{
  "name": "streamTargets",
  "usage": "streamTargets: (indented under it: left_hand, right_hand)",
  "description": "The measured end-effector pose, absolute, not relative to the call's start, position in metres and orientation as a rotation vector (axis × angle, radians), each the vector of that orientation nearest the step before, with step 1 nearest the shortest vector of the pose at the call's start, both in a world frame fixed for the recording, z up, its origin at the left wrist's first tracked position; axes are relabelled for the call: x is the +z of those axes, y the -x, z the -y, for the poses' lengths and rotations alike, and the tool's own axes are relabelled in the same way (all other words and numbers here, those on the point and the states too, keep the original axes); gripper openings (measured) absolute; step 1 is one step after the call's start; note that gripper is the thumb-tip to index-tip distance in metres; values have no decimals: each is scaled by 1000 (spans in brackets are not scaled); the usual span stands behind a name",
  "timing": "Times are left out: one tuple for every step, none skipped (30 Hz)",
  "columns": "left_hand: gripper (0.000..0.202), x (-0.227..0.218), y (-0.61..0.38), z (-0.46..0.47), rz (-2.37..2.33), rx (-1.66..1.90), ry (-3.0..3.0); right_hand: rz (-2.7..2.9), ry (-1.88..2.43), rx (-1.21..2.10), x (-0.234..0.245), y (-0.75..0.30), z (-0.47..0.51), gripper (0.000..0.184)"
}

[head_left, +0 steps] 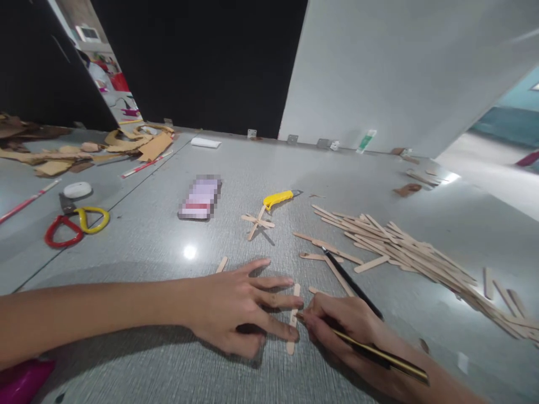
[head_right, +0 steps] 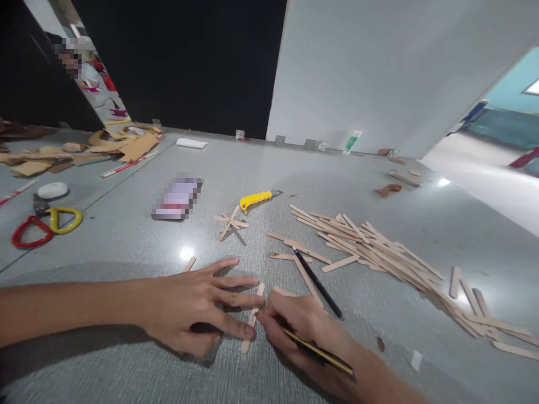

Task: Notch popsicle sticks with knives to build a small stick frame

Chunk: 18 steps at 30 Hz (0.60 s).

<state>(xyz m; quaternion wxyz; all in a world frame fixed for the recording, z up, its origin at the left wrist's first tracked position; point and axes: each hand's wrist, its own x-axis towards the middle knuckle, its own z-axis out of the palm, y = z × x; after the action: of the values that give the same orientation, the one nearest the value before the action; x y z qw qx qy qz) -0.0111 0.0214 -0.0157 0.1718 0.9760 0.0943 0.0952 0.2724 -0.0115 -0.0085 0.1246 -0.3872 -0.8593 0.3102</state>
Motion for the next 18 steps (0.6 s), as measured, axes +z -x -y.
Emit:
streamTargets:
  left_hand:
    - [48,-16,11,-21,-270,277,-2763]
    - [48,-16,11,-20,-274,284,-2756]
    - [48,-16,11,-20,-278,287,-2750]
    - [48,-16,11,-20,-281,289,-2747]
    - [49,-16,11,-19,-283,287,-2745]
    - [49,-15,11,-19,-284,288,-2745]
    - [49,-15,11,-20,-283,291,-2747]
    - [49,-14,11,-20,-279,298,-2749]
    - [49,-14,10,-20,-276,301,-2753]
    - [49,-14,10,-20,-274,303,-2756]
    - [49,-14,10,-20,-274,300,-2759]
    - [49,-14,10,-20,-272,292,-2760]
    - [49,-14,10,-20,-274,281,-2757]
    - [49,-14,10,-20,-279,275,-2753]
    - [50,-14,10,-20,-281,271,-2747]
    - [50,-13,10,-20,-282,274,-2740]
    - [50,-13,10,-20,-281,279,-2735]
    - [51,-13,10,-20,-278,285,-2730]
  right_hand:
    - [2488,1133,935,-9,-272,12,30]
    - [2472,1141,971,-9,-272,12,31]
    - [2457,1150,1005,-9,-271,12,32]
    - [2445,1156,1034,-9,-271,12,33]
    - [2438,1157,1052,-9,-271,12,34]
    - [2435,1152,1053,-9,-271,12,34]
    - [2434,1145,1046,-9,-271,12,35]
    - [2427,1141,1043,-9,-272,11,35]
    - [2414,1144,1051,-10,-272,11,35]
    - [2398,1155,1072,-11,-273,12,36]
    - [2373,1166,1106,-12,-273,12,36]
    - [2334,1177,1151,-13,-274,13,37]
    - [2287,1186,1203,-14,-274,13,38]
    - [2239,1190,1248,-15,-274,14,39]
    - [2202,1192,1280,-15,-275,15,40]
    - [2181,1196,1297,-16,-274,15,41]
    - [2179,1205,1298,-15,-274,16,41]
    - [2192,1213,1290,-15,-273,16,41]
